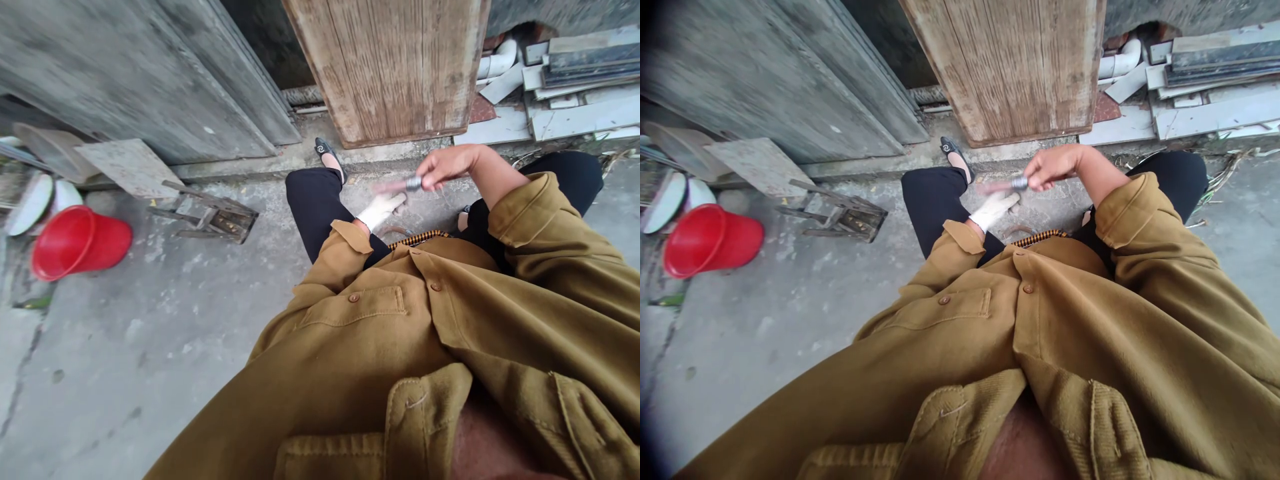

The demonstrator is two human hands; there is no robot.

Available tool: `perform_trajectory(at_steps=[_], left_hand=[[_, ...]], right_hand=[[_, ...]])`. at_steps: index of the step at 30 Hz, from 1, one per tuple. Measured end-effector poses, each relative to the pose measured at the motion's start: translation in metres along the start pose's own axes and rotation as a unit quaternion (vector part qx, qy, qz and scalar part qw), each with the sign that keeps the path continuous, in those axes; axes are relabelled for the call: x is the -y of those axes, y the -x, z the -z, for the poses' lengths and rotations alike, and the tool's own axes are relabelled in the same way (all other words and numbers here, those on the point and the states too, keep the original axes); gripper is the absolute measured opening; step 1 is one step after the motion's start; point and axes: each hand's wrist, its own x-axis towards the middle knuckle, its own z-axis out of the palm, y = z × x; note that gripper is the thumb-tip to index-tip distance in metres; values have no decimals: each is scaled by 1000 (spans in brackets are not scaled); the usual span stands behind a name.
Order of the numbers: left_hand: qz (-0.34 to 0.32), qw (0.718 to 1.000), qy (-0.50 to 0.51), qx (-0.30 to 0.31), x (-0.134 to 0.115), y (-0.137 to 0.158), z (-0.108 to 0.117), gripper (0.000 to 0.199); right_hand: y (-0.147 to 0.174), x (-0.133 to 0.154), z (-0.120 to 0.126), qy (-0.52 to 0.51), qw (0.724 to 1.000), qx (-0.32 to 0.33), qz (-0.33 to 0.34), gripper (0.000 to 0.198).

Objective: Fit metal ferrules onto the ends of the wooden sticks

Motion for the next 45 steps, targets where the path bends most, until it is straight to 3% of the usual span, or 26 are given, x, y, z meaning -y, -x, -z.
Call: perform_trajectory(at_steps=[2,4,6,9,12,15,18,22,25,28,30,32,35,39,43,45], left_hand=[[2,1000,-22,12,1,2,-9,24],[8,999,-36,20,0,3,-13,25],[10,999,-35,17,-2,5,-12,26],[-9,1000,-21,5,-7,6,-5,27],[-50,998,-19,-12,-11,6,3,26],[-77,995,-33,-48,-13,4,10,24],[-61,991,-37,-112,-14,1,14,22],[-41,981,-43,-184,-10,-3,16,24],[-24,984,-65,-164,-5,-6,11,26],[11,995,-77,-59,1,-7,1,30],[20,996,-83,-5,3,-6,-4,32],[26,995,-95,8,3,-2,-6,33],[34,993,-111,3,3,5,-3,30],[44,992,-115,3,3,9,-2,28],[57,992,-113,3,4,10,-2,29],[59,992,-109,5,5,11,-1,26]], right_hand=[[1,-12,15,-109,977,-136,120,53],[-3,-24,28,-154,943,-249,158,51],[-9,-32,34,-116,928,-343,86,41],[-20,-34,32,53,904,-412,-105,28],[-29,-27,17,244,883,-349,-199,18],[-33,-18,-4,369,879,-153,-259,18],[-31,-10,-21,341,901,6,-267,21],[-18,3,-25,238,944,104,-206,24],[-4,11,-14,141,983,88,-82,37],[2,8,1,58,992,-105,39,41],[-2,-1,10,53,969,-242,22,45],[-12,-12,15,110,948,-294,-60,50],[-28,-21,12,261,917,-266,-145,49],[-38,-17,-8,414,878,-175,-165,45],[-34,-9,-26,371,901,29,-222,29],[-29,-7,-27,312,915,129,-222,32]])
